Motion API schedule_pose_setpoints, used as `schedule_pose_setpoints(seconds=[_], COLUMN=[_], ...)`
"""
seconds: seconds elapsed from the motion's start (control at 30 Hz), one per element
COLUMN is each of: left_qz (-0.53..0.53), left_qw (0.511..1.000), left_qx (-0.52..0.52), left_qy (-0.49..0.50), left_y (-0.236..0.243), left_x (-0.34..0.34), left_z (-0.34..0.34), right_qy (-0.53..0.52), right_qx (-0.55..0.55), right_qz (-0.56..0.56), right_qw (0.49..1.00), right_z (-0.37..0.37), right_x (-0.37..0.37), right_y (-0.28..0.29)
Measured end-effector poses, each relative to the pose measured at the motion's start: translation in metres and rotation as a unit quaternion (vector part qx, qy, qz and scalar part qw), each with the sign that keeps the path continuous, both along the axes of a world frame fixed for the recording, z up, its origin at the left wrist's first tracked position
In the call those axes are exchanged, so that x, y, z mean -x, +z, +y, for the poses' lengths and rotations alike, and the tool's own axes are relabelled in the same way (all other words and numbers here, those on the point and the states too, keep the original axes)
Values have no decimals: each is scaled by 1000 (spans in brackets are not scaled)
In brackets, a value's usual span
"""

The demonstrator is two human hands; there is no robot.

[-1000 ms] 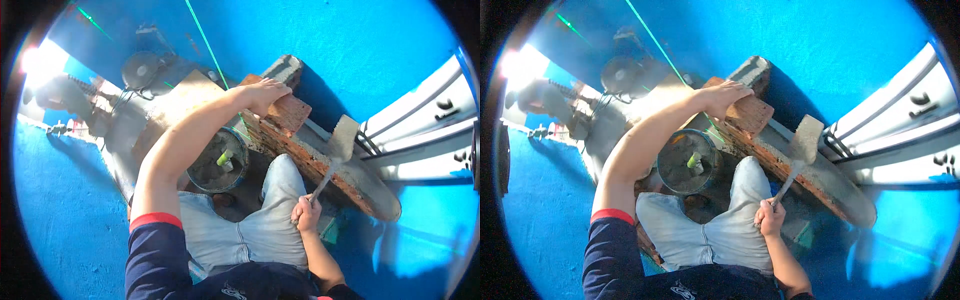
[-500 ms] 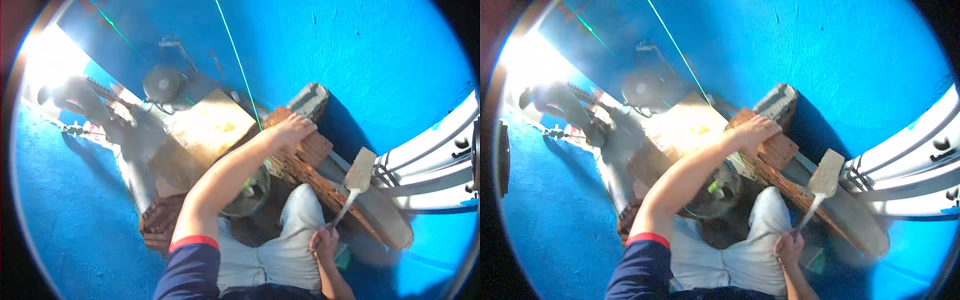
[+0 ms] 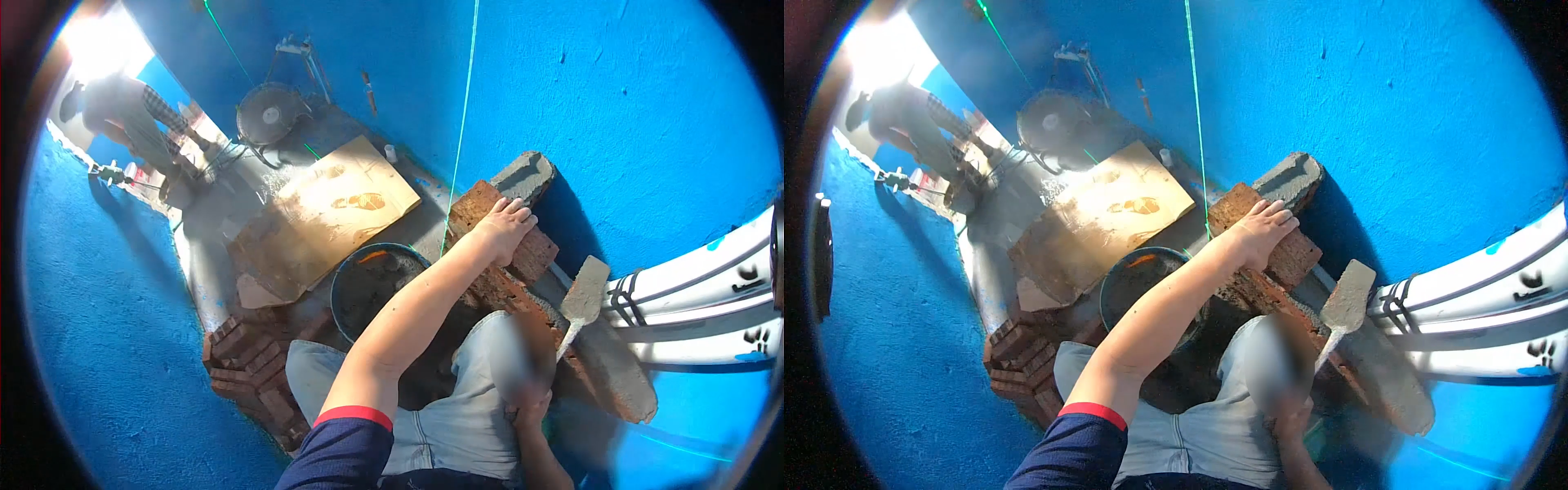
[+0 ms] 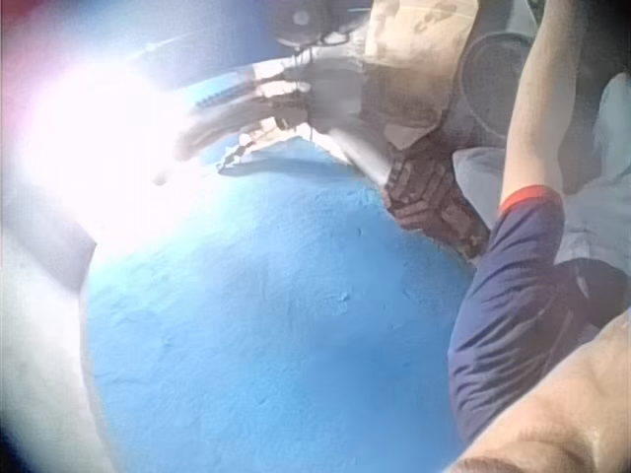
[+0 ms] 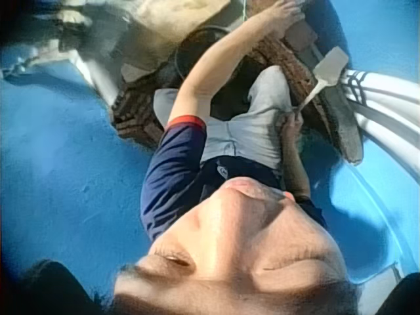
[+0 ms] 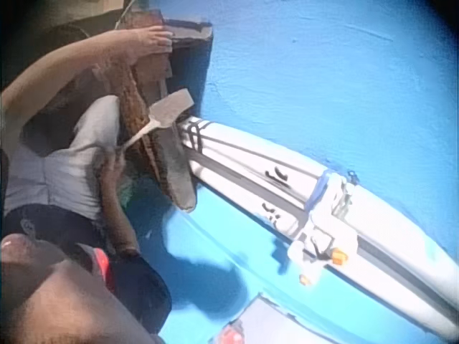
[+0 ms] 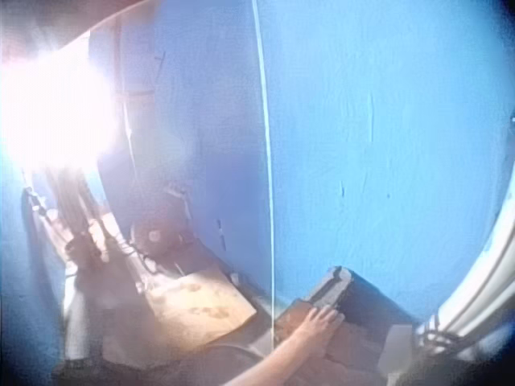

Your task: The person applies mortar to a brick wall using a trowel, places a brick from a stack onto the mortar, and taps the brick to level it.

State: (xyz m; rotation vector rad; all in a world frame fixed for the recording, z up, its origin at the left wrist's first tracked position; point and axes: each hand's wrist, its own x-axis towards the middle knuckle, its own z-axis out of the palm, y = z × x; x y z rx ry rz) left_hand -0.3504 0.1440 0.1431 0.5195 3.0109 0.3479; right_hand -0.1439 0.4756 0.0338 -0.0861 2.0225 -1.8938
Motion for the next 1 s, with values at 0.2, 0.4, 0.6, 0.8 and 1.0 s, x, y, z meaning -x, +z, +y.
schedule_pose_setpoints(seconds=[0.2,0.4,0.6,0.8,1.0], left_qz=[35,225,50,64,-3], left_qw=[999,769,625,668,543], left_qx=[-3,-477,-642,-598,-706], left_qy=[32,361,441,439,455], left_y=[0,-25,-89,-71,-50], left_x=[-27,-109,-137,-88,-69], left_z=[-9,-32,-1,18,31], right_qy=[83,11,127,151,172], right_qx=[-532,-169,-61,-293,-244], right_qz=[277,68,130,333,361], right_qw=[796,983,981,884,883], right_z=[-13,19,-11,-56,-88], right_x=[13,74,118,147,170], right_y=[3,108,143,157,165])
